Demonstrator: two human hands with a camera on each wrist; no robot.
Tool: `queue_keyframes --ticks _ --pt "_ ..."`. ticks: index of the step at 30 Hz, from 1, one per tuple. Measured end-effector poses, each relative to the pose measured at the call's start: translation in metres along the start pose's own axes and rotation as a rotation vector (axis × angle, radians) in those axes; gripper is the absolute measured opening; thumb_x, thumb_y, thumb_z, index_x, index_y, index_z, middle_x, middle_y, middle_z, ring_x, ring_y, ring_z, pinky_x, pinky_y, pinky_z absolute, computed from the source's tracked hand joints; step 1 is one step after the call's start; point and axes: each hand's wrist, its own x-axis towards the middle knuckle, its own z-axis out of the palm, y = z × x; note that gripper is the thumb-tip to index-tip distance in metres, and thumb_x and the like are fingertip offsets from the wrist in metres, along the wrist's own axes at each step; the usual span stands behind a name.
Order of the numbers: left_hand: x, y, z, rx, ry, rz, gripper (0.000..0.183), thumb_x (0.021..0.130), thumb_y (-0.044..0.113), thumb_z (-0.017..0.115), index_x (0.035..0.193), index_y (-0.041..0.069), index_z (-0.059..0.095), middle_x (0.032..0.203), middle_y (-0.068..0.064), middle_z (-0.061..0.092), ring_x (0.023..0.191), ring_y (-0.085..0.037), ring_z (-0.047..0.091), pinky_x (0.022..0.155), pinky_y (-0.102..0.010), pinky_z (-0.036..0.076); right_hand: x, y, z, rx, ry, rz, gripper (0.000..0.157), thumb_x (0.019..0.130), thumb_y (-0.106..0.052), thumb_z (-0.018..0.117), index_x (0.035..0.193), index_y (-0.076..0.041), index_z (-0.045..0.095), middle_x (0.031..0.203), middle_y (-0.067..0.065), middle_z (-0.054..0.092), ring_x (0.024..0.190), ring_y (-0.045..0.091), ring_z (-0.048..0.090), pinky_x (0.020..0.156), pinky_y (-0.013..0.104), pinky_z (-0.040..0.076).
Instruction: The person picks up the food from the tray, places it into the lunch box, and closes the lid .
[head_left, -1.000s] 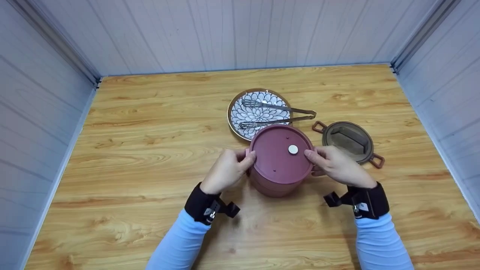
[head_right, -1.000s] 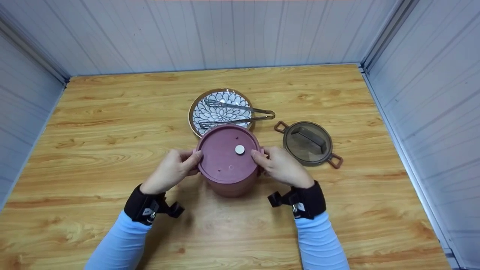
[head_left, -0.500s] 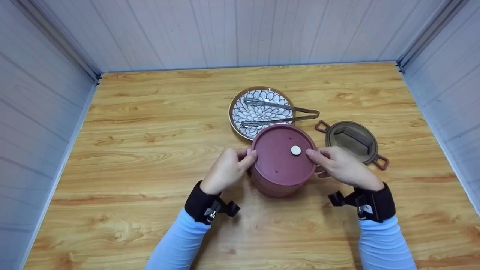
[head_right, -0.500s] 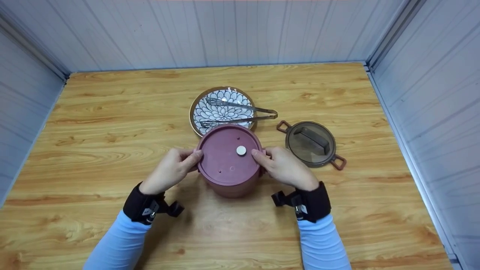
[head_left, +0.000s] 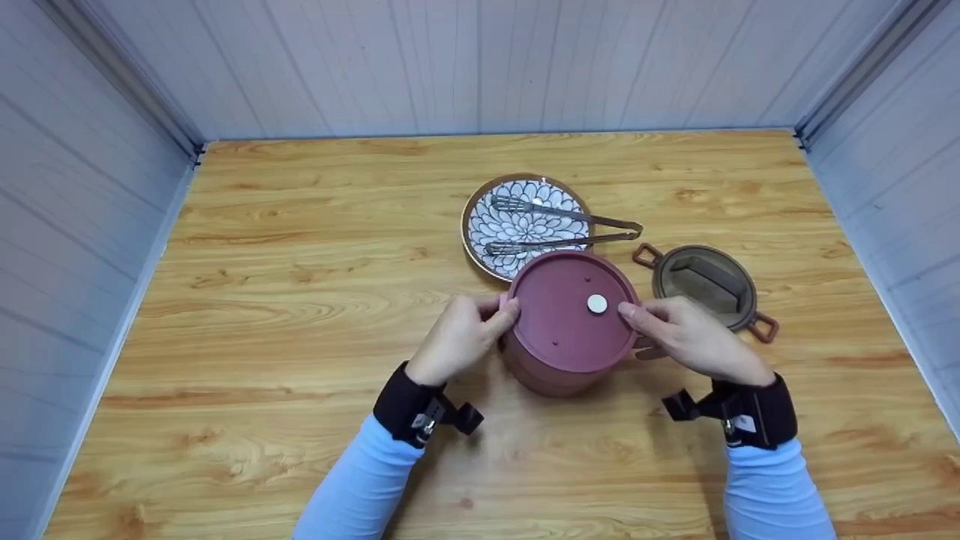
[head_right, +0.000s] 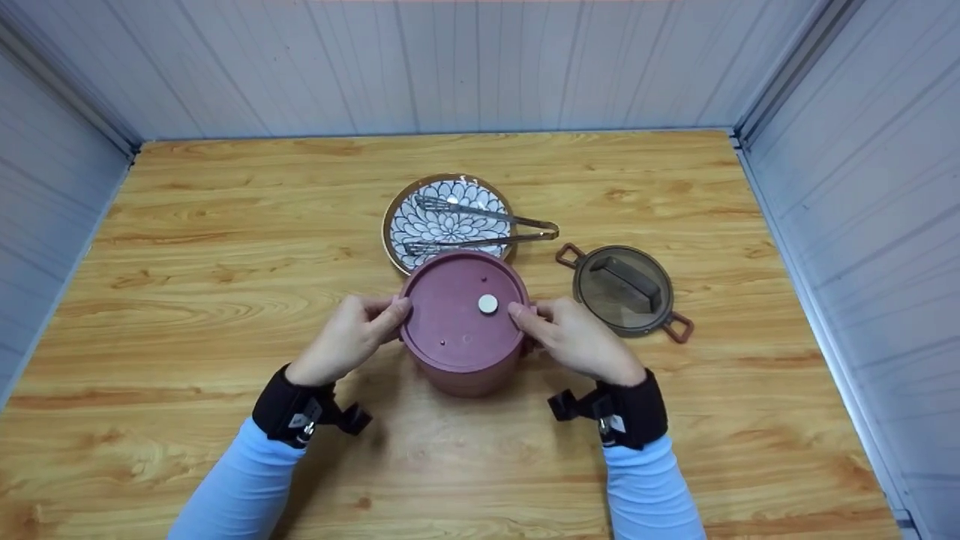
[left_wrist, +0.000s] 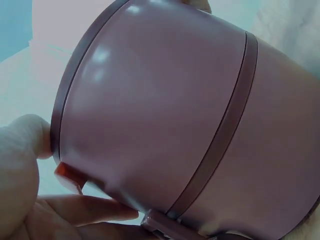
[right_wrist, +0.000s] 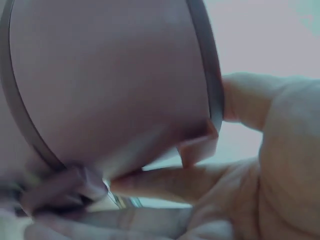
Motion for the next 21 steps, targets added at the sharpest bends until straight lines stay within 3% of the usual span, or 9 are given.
queue_keyframes --ticks 3,9,16,21 --pt "-0.001 0.000 0.002 -0.007 -0.003 -0.003 0.032 0.101 0.033 0.056 0.084 0.012 0.072 0.064 0.007 0.051 0.059 -0.009 0.043 0.053 -0.025 0.032 -0.002 0.005 0.002 -0.031 0.038 -0.041 0.039 0.106 -0.030 0.047 0.084 -0.007 0.069 0.075 0.000 0.065 0.073 0.016 0.062 0.068 0.026 0.052" --pt "-0.002 -0.001 0.005 0.006 0.022 0.003 0.030 0.101 0.032 0.055 0.092 0.011 0.073 0.067 0.005 0.053 0.062 -0.010 0.047 0.056 -0.027 0.037 -0.001 0.009 0.007 0.054 0.046 -0.045 0.039 0.107 -0.029 0.044 0.090 -0.005 0.069 0.080 0.003 0.065 0.076 0.017 0.059 0.069 0.027 0.050" --pt "-0.002 -0.003 0.006 0.003 0.031 -0.022 0.033 0.099 0.040 0.058 0.102 0.013 0.077 0.083 0.002 0.066 0.076 -0.011 0.056 0.068 -0.029 0.046 0.001 0.014 -0.001 -0.037 0.045 -0.028 0.044 0.105 -0.032 0.050 0.075 -0.003 0.064 0.062 -0.005 0.040 0.057 0.010 0.039 0.053 0.025 0.037" --pt "-0.005 0.001 0.002 0.037 0.035 -0.049 0.035 0.098 0.043 0.059 0.101 0.015 0.077 0.082 0.003 0.067 0.072 -0.011 0.055 0.067 -0.029 0.046 0.004 0.014 -0.003 -0.031 0.006 -0.022 0.042 0.104 -0.035 0.051 0.078 -0.006 0.066 0.069 0.001 0.056 0.068 0.015 0.053 0.063 0.025 0.047"
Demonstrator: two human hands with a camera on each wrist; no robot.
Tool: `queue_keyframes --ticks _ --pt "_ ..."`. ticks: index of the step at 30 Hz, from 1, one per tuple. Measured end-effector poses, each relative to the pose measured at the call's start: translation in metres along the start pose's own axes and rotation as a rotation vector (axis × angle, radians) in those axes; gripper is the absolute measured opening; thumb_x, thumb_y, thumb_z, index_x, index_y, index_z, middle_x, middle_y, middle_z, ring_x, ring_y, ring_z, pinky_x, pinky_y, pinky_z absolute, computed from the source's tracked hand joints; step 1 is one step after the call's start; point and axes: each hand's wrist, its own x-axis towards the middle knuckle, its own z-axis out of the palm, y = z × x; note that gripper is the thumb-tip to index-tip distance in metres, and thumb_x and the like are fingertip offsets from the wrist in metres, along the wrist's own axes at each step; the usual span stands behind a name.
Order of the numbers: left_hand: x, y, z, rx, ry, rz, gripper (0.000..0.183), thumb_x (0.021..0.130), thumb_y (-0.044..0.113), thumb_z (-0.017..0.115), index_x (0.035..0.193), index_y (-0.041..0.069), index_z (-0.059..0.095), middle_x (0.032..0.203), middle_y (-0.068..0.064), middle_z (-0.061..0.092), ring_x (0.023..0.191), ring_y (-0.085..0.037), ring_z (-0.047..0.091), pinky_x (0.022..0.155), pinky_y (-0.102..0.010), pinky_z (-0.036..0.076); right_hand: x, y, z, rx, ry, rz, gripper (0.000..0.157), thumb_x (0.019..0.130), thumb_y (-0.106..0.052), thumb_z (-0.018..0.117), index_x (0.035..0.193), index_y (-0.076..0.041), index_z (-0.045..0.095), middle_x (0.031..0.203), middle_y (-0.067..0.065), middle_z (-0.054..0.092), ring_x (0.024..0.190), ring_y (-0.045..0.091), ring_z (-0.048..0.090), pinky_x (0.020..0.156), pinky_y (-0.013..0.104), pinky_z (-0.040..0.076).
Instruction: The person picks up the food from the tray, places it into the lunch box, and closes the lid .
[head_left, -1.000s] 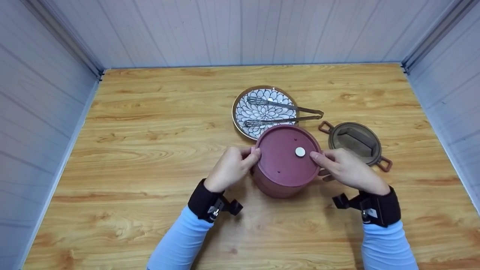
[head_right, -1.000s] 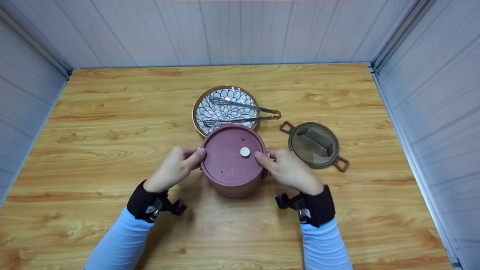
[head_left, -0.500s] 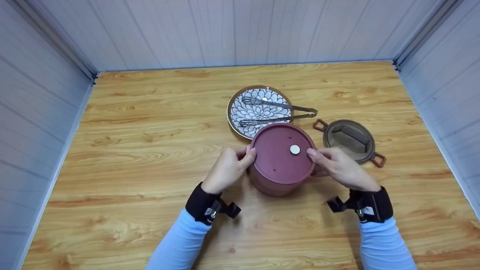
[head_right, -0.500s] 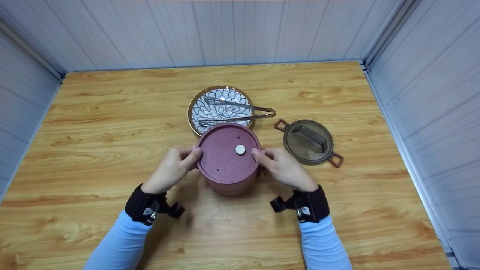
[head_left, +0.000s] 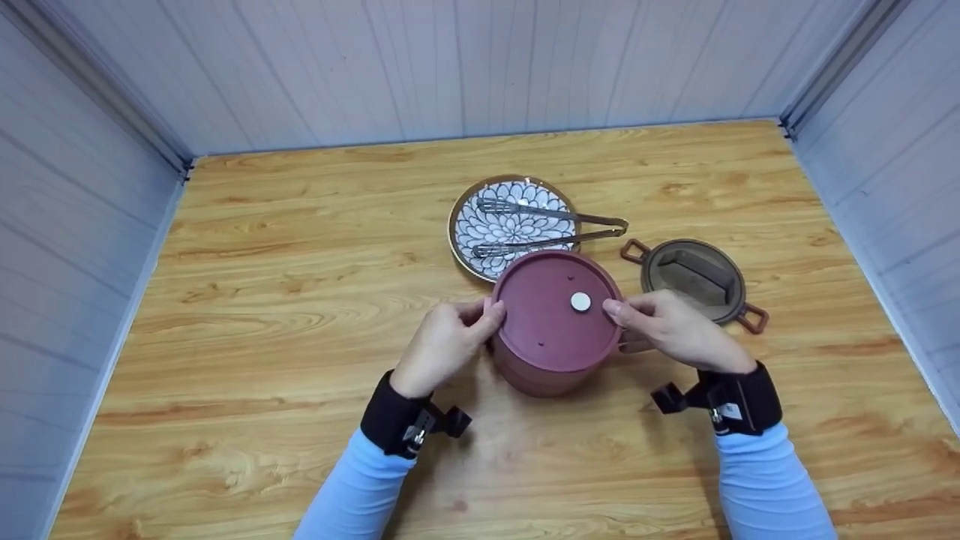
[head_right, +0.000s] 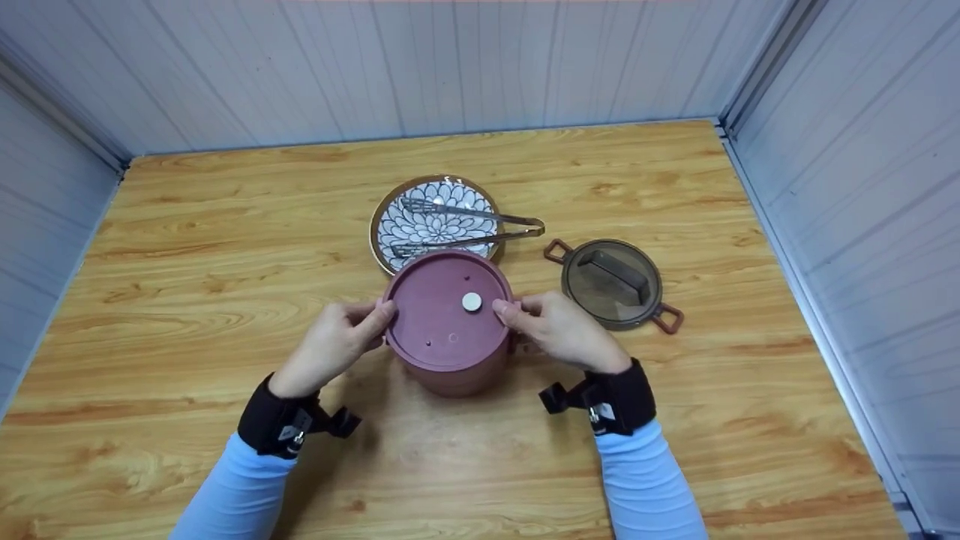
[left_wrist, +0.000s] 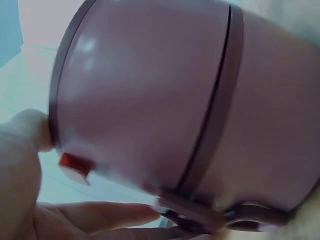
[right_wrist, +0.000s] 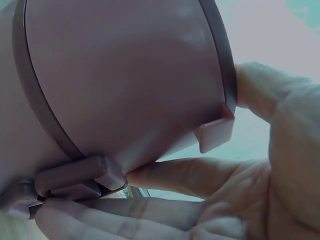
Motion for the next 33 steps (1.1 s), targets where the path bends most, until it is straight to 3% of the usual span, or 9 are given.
queue_keyframes --ticks 3,6,9,12,20,29,33 --pt "-0.001 -0.001 0.002 -0.026 0.017 -0.004 0.031 0.098 0.038 0.060 0.100 0.011 0.077 0.082 0.001 0.068 0.072 -0.012 0.057 0.066 -0.029 0.047 0.001 -0.001 0.001 0.017 -0.018 0.001 0.041 0.105 -0.035 0.050 0.082 -0.008 0.070 0.078 0.005 0.067 0.078 0.020 0.062 0.071 0.027 0.052" --pt "0.001 -0.002 0.005 -0.082 0.027 0.003 0.031 0.098 0.031 0.061 0.110 0.006 0.075 0.091 0.000 0.070 0.082 -0.011 0.061 0.073 -0.027 0.051 0.000 -0.002 0.000 -0.002 -0.006 0.000 0.040 0.105 -0.034 0.050 0.081 -0.009 0.071 0.073 0.003 0.064 0.069 0.016 0.058 0.063 0.025 0.048" --pt "0.003 -0.003 0.009 -0.133 0.013 0.000 0.032 0.097 0.029 0.061 0.115 0.004 0.072 0.095 -0.001 0.070 0.085 -0.011 0.062 0.075 -0.026 0.052 -0.002 -0.003 0.000 -0.028 0.018 0.001 0.040 0.104 -0.033 0.051 0.078 -0.010 0.070 0.064 -0.001 0.055 0.057 0.010 0.045 0.053 0.024 0.039" --pt "0.004 -0.003 0.010 -0.159 -0.009 -0.014 0.026 0.098 0.027 0.060 0.106 0.005 0.073 0.085 -0.002 0.067 0.077 -0.012 0.059 0.068 -0.026 0.050 -0.003 -0.003 0.000 -0.027 0.020 0.011 0.042 0.104 -0.034 0.051 0.075 -0.009 0.068 0.060 -0.004 0.046 0.053 0.008 0.038 0.049 0.024 0.034" --pt "0.001 -0.004 0.002 -0.188 -0.034 -0.027 0.022 0.097 0.026 0.061 0.091 0.007 0.070 0.072 0.001 0.056 0.066 -0.011 0.052 0.059 -0.023 0.044 0.002 -0.002 0.001 -0.010 -0.012 -0.014 0.043 0.104 -0.033 0.052 0.073 -0.005 0.062 0.062 -0.006 0.041 0.056 0.009 0.039 0.053 0.024 0.035" --pt "-0.003 -0.003 -0.006 -0.134 -0.077 -0.049 0.026 0.097 0.030 0.060 0.079 0.012 0.062 0.064 0.003 0.051 0.058 -0.010 0.046 0.051 -0.022 0.036 0.006 -0.001 0.006 0.055 -0.017 -0.005 0.041 0.106 -0.035 0.048 0.081 -0.008 0.066 0.078 0.002 0.062 0.075 0.017 0.055 0.069 0.025 0.047" --pt "-0.004 0.000 -0.008 -0.100 -0.077 -0.046 0.022 0.097 0.030 0.060 0.087 0.012 0.069 0.064 0.004 0.049 0.056 -0.009 0.043 0.049 -0.021 0.034 0.008 -0.001 0.006 0.075 -0.009 -0.019 0.041 0.106 -0.034 0.046 0.084 -0.007 0.068 0.080 0.001 0.065 0.077 0.017 0.057 0.070 0.026 0.047"
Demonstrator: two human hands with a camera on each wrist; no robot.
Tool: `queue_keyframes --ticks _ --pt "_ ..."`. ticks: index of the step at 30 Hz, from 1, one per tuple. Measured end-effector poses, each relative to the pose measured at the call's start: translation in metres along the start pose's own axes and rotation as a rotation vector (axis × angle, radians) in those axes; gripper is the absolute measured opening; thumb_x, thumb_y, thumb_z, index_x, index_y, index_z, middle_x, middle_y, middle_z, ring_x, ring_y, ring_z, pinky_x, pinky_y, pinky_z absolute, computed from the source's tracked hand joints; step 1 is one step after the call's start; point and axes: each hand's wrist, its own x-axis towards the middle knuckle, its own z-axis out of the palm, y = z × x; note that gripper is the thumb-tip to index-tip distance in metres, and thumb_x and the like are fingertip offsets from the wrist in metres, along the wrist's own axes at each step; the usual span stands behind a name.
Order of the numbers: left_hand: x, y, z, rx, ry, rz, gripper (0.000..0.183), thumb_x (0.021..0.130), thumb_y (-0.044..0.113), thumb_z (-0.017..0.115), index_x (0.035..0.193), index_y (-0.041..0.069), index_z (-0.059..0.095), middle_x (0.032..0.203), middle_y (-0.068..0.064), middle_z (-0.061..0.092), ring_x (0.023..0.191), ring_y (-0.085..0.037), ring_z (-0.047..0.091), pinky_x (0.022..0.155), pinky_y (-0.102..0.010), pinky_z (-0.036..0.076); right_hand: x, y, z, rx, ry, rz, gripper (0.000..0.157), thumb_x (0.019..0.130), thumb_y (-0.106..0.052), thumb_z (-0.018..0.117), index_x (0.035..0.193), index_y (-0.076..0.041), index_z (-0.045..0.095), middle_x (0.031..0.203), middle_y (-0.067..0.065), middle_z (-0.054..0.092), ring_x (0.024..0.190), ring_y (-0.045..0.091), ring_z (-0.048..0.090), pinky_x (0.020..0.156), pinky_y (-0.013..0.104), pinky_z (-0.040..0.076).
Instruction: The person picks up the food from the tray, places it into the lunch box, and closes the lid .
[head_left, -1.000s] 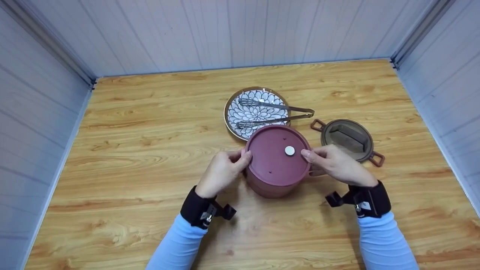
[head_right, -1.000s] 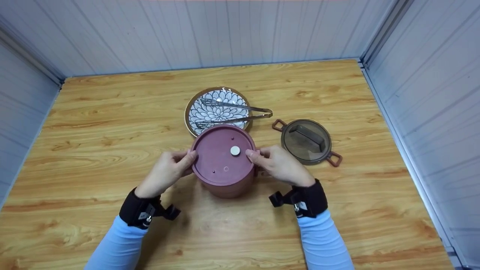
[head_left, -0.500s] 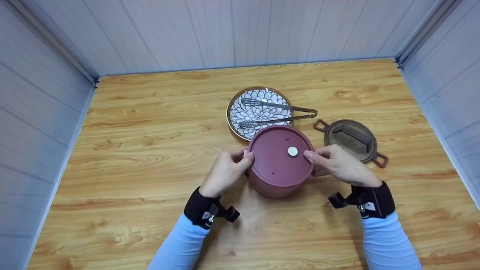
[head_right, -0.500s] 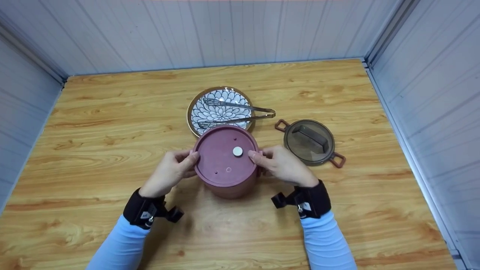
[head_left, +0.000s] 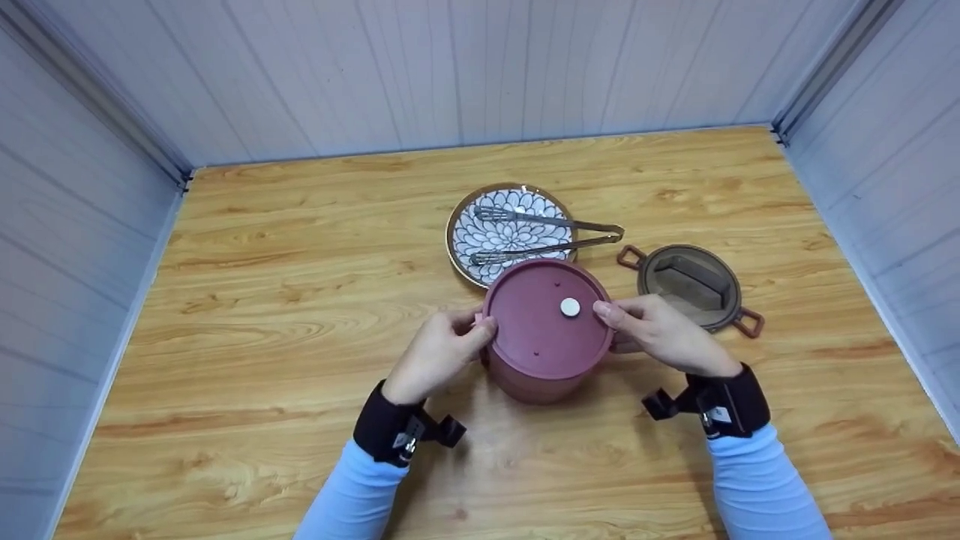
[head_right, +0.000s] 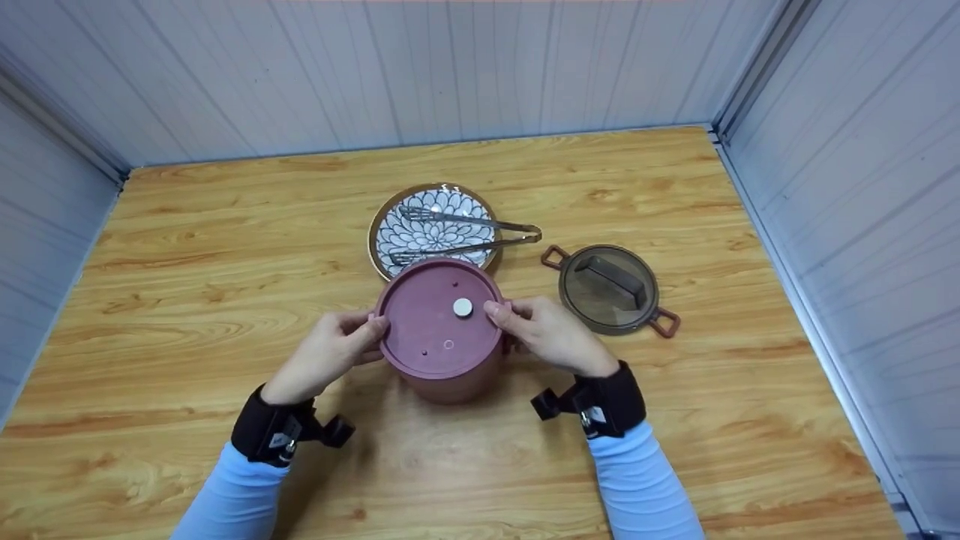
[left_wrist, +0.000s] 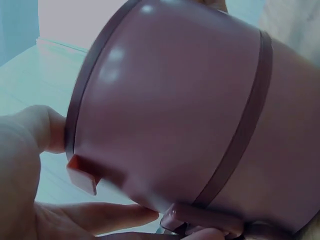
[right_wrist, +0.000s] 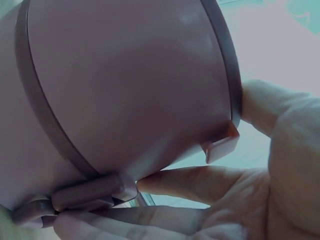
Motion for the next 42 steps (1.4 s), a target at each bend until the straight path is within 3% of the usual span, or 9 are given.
queue_keyframes --ticks 8,14,17,18,22,26,31,36,42 --pt "-0.001 0.001 0.001 0.076 0.012 0.085 0.031 0.099 0.027 0.055 0.113 0.006 0.072 0.071 0.003 0.054 0.057 -0.007 0.039 0.051 -0.022 0.034 0.000 0.000 0.000 -0.030 0.025 0.004 0.041 0.105 -0.036 0.047 0.082 -0.009 0.068 0.081 0.003 0.064 0.077 0.020 0.055 0.070 0.026 0.046" --pt "0.000 0.001 0.001 0.057 -0.030 0.101 0.050 0.101 0.027 0.052 0.144 0.003 0.049 0.063 0.006 0.040 0.051 -0.008 0.032 0.049 -0.024 0.035 0.000 0.000 0.000 -0.023 0.032 0.018 0.040 0.104 -0.037 0.050 0.085 -0.009 0.070 0.085 0.001 0.069 0.086 0.018 0.062 0.080 0.027 0.049" --pt "0.000 0.000 0.001 0.043 -0.042 0.116 0.056 0.101 0.028 0.052 0.151 0.006 0.038 0.064 0.005 0.038 0.060 -0.009 0.046 0.060 -0.024 0.044 0.000 -0.001 0.000 -0.017 0.042 0.023 0.039 0.104 -0.037 0.051 0.087 -0.008 0.071 0.085 0.001 0.070 0.089 0.016 0.064 0.081 0.027 0.051" --pt "0.000 0.000 0.001 0.039 -0.040 0.130 0.057 0.102 0.027 0.052 0.152 0.006 0.036 0.069 0.005 0.047 0.069 -0.008 0.053 0.069 -0.025 0.048 0.000 -0.001 0.000 0.005 0.039 0.028 0.038 0.103 -0.037 0.052 0.089 -0.007 0.071 0.088 0.002 0.071 0.090 0.016 0.066 0.082 0.028 0.052" --pt "0.001 -0.002 0.000 0.011 -0.053 0.196 0.057 0.102 0.024 0.053 0.154 0.007 0.034 0.106 -0.009 0.067 0.107 -0.012 0.061 0.099 -0.030 0.046 -0.003 -0.001 -0.006 0.071 0.063 0.017 0.038 0.102 -0.035 0.056 0.111 -0.001 0.072 0.103 0.011 0.072 0.096 0.020 0.069 0.085 0.035 0.056" --pt "0.001 -0.003 -0.002 -0.004 -0.097 0.226 0.066 0.100 0.034 0.059 0.155 0.010 0.030 0.139 -0.011 0.056 0.129 -0.015 0.050 0.112 -0.035 0.034 -0.009 0.008 -0.024 -0.079 0.255 -0.026 0.043 0.099 -0.035 0.061 0.130 -0.006 0.065 0.120 0.013 0.068 0.108 0.025 0.066 0.092 0.041 0.053" --pt "0.002 -0.006 -0.002 0.026 -0.169 0.260 0.096 0.083 0.042 0.078 0.159 0.021 0.022 0.159 0.005 0.030 0.143 -0.013 0.028 0.118 -0.040 0.021 -0.016 0.038 -0.048 -0.324 0.535 0.089 0.045 0.097 -0.029 0.066 0.132 -0.003 0.062 0.126 0.021 0.064 0.104 0.038 0.063 0.091 0.052 0.048" --pt "0.003 -0.011 0.001 0.023 -0.188 0.293 0.114 0.071 0.033 0.089 0.159 0.029 0.017 0.159 0.007 0.029 0.142 -0.014 0.031 0.117 -0.042 0.022 -0.014 0.071 -0.057 -0.479 0.560 0.154 0.047 0.094 -0.014 0.069 0.135 0.005 0.057 0.127 0.034 0.056 0.096 0.051 0.059 0.084 0.059 0.046" --pt "0.006 -0.014 0.005 0.054 -0.158 0.343 0.120 0.065 0.032 0.093 0.158 0.030 0.018 0.157 0.006 0.033 0.140 -0.014 0.033 0.116 -0.042 0.025 -0.011 0.085 -0.057 -0.494 0.563 0.186 0.045 0.094 -0.006 0.065 0.137 0.005 0.055 0.128 0.036 0.055 0.111 0.053 0.053 0.089 0.062 0.044"
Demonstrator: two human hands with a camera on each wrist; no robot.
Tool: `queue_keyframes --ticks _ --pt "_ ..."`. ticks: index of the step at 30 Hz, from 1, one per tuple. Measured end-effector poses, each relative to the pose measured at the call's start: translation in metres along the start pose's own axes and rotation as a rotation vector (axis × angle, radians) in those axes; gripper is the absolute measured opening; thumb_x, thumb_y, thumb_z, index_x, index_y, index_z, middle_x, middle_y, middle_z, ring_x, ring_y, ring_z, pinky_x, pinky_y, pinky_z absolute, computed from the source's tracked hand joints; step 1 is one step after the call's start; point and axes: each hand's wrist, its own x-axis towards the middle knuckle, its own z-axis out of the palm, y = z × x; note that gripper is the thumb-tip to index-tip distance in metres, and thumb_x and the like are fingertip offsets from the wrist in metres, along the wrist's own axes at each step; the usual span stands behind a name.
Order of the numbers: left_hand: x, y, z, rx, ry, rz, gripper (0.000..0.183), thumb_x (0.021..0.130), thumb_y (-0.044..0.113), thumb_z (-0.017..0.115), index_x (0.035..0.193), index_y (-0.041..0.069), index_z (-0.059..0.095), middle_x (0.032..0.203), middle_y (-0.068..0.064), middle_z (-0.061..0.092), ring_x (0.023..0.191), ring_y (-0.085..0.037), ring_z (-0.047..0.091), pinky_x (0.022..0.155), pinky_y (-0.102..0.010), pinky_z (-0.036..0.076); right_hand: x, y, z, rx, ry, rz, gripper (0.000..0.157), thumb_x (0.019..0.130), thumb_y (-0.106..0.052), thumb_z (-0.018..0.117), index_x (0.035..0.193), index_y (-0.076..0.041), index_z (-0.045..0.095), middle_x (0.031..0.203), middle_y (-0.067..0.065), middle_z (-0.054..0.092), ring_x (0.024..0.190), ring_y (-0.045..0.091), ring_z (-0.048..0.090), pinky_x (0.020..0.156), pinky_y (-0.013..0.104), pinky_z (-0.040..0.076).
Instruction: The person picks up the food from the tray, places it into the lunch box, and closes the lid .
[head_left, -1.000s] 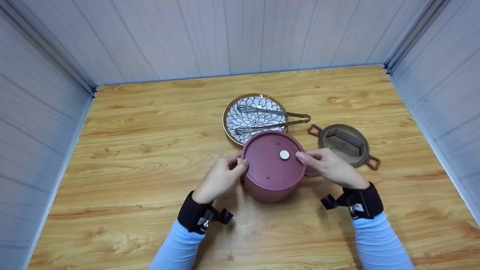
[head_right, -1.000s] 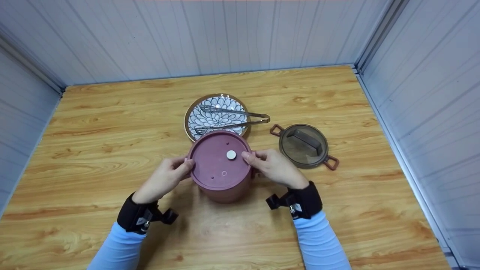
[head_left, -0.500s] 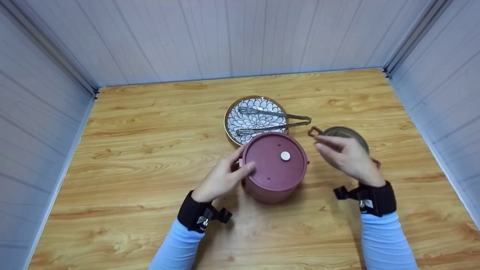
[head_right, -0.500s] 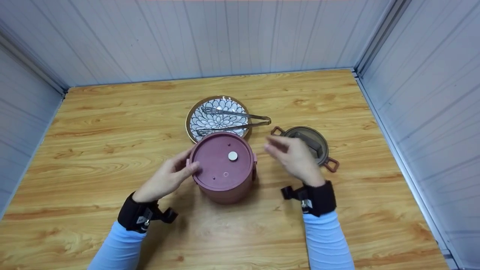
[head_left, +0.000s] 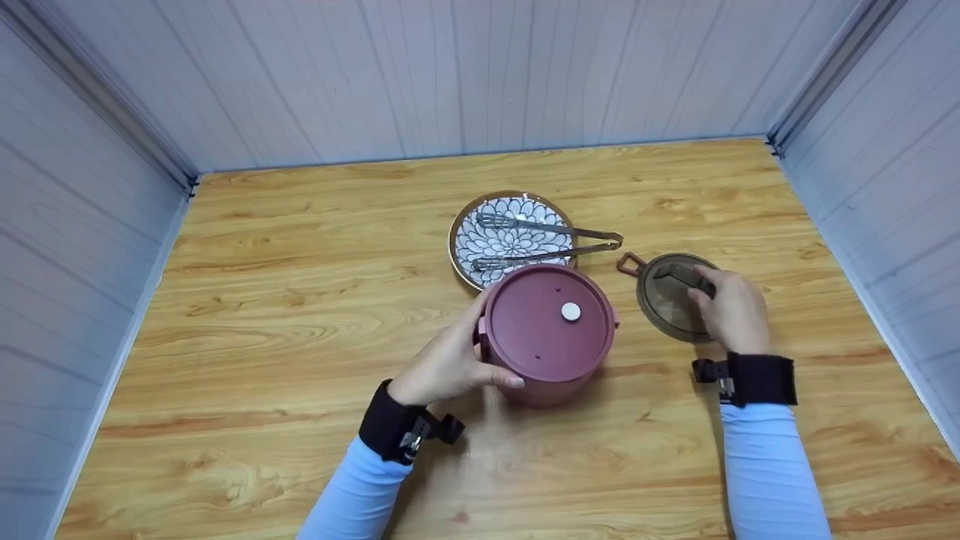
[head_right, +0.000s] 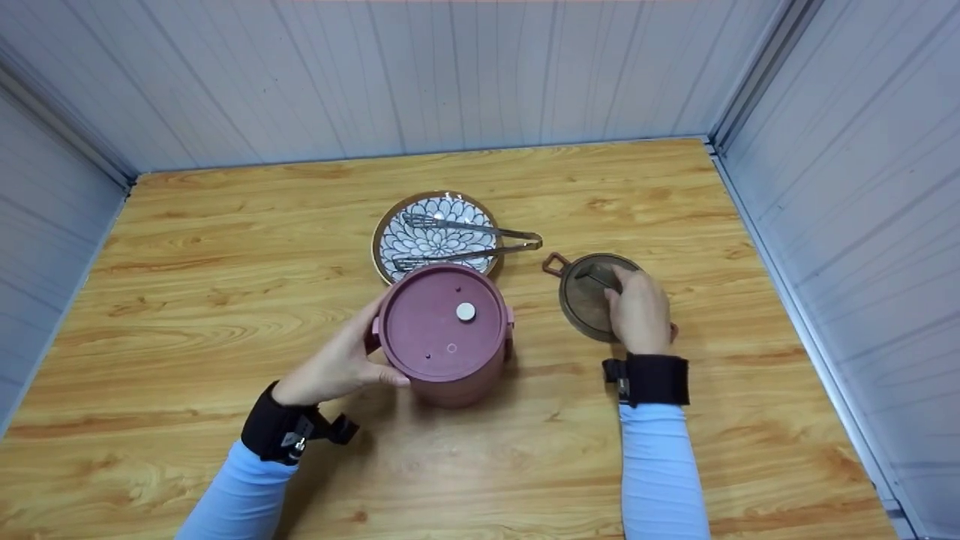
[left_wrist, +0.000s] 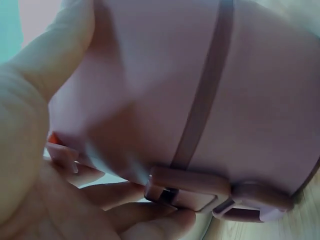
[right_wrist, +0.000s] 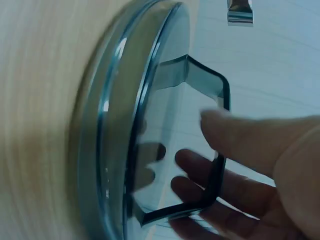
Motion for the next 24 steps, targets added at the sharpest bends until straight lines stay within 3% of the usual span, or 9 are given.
queue_keyframes --ticks 7,11,13,15,18,21,24 --pt "0.000 0.000 0.000 0.070 0.012 0.036 0.121 0.062 0.039 0.092 0.159 0.029 0.019 0.156 0.009 0.034 0.139 -0.013 0.035 0.115 -0.039 0.027 -0.003 0.005 -0.018 0.006 0.065 0.022 0.037 0.096 -0.002 0.061 0.133 0.003 0.059 0.122 0.036 0.057 0.109 0.055 0.053 0.089 0.064 0.042" --pt "-0.001 0.000 -0.001 0.097 0.013 0.036 0.121 0.063 0.042 0.091 0.159 0.029 0.019 0.155 0.009 0.035 0.139 -0.013 0.037 0.115 -0.039 0.028 -0.009 -0.003 -0.038 0.038 0.173 0.055 0.037 0.100 -0.003 0.055 0.136 0.002 0.056 0.119 0.037 0.055 0.108 0.054 0.052 0.092 0.065 0.040" --pt "-0.001 0.000 -0.002 0.103 0.011 0.025 0.120 0.063 0.044 0.090 0.159 0.031 0.019 0.155 0.009 0.035 0.138 -0.013 0.037 0.114 -0.039 0.029 -0.013 -0.014 -0.045 0.076 0.269 0.037 0.037 0.101 -0.004 0.054 0.137 0.001 0.055 0.116 0.035 0.057 0.105 0.050 0.054 0.091 0.058 0.044" --pt "-0.001 -0.001 -0.002 0.108 0.012 0.015 0.121 0.062 0.045 0.090 0.158 0.032 0.019 0.155 0.010 0.035 0.138 -0.013 0.037 0.114 -0.039 0.029 -0.018 -0.028 -0.050 0.143 0.387 -0.015 0.036 0.100 -0.005 0.056 0.136 -0.002 0.059 0.113 0.030 0.060 0.101 0.036 0.057 0.090 0.041 0.046" --pt "-0.002 -0.001 -0.002 0.106 0.015 -0.002 0.121 0.062 0.044 0.091 0.158 0.033 0.018 0.156 0.010 0.034 0.139 -0.013 0.036 0.114 -0.039 0.029 -0.025 -0.052 -0.053 0.248 0.532 -0.148 0.035 0.096 -0.003 0.061 0.131 -0.005 0.065 0.106 0.025 0.063 0.093 0.015 0.055 0.080 0.023 0.040" --pt "-0.002 -0.002 -0.002 0.113 0.017 -0.001 0.121 0.063 0.044 0.091 0.158 0.032 0.018 0.156 0.009 0.034 0.139 -0.014 0.036 0.114 -0.040 0.029 -0.031 -0.078 -0.050 0.326 0.576 -0.288 0.037 0.092 0.003 0.064 0.128 -0.006 0.066 0.105 0.021 0.065 0.092 0.004 0.053 0.079 0.017 0.041" --pt "-0.001 -0.003 -0.002 0.124 0.013 -0.003 0.120 0.063 0.047 0.090 0.158 0.033 0.018 0.156 0.008 0.034 0.139 -0.013 0.035 0.114 -0.039 0.029 -0.037 -0.102 -0.043 0.360 0.570 -0.435 0.041 0.087 0.013 0.064 0.125 -0.002 0.067 0.103 0.021 0.065 0.091 0.009 0.056 0.080 0.017 0.045"
